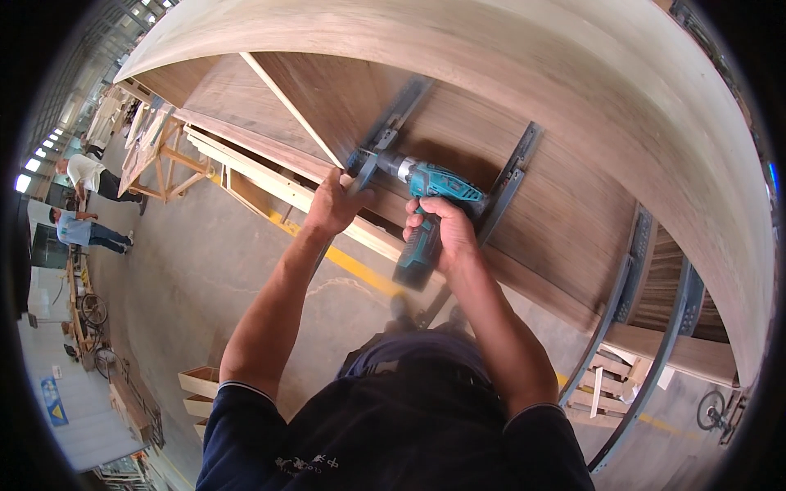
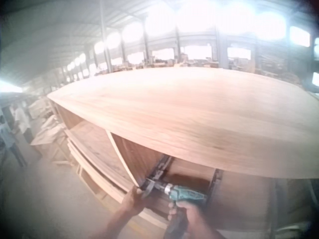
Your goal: The person assembles wooden furniture components by aligning panels and using a power drill to drive screws into pre-drilled holes, then installs metal drawer slides onto the interior of a cabinet frame.
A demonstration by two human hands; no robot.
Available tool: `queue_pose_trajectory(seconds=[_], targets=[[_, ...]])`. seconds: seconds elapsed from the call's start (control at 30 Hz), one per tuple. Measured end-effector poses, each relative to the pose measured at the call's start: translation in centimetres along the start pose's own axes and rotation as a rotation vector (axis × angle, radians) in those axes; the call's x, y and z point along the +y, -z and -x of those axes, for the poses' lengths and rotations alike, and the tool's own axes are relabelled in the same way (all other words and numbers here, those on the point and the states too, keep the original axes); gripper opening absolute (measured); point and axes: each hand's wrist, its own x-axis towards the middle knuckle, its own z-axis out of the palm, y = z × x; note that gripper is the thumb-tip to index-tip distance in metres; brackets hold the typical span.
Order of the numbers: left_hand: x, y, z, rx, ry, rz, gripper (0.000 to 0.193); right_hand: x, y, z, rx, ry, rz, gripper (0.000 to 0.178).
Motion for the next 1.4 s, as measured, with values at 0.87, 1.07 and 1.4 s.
queue_pose_trajectory(seconds=[0.87, 1.07, 1.4], targets=[[1.6, 1.1, 0.3, -0.077, 0.170, -0.001, 0.050, -1.0, -1.1, 1.1, 0.039, 0.085, 0.216, 0.023], [1.2, 1.0, 0.4, -0.067, 0.131, 0.033, 0.053, -2.8, -1.2, 0.8, 0.016, 0.037, 0.221, 0.023], [1.2, 1.3, 0.2, -0.076, 0.128, -0.002, 0.056, -3.5, -1.2, 0.6, 0.039, -0.033, 0.218, 0.021]])
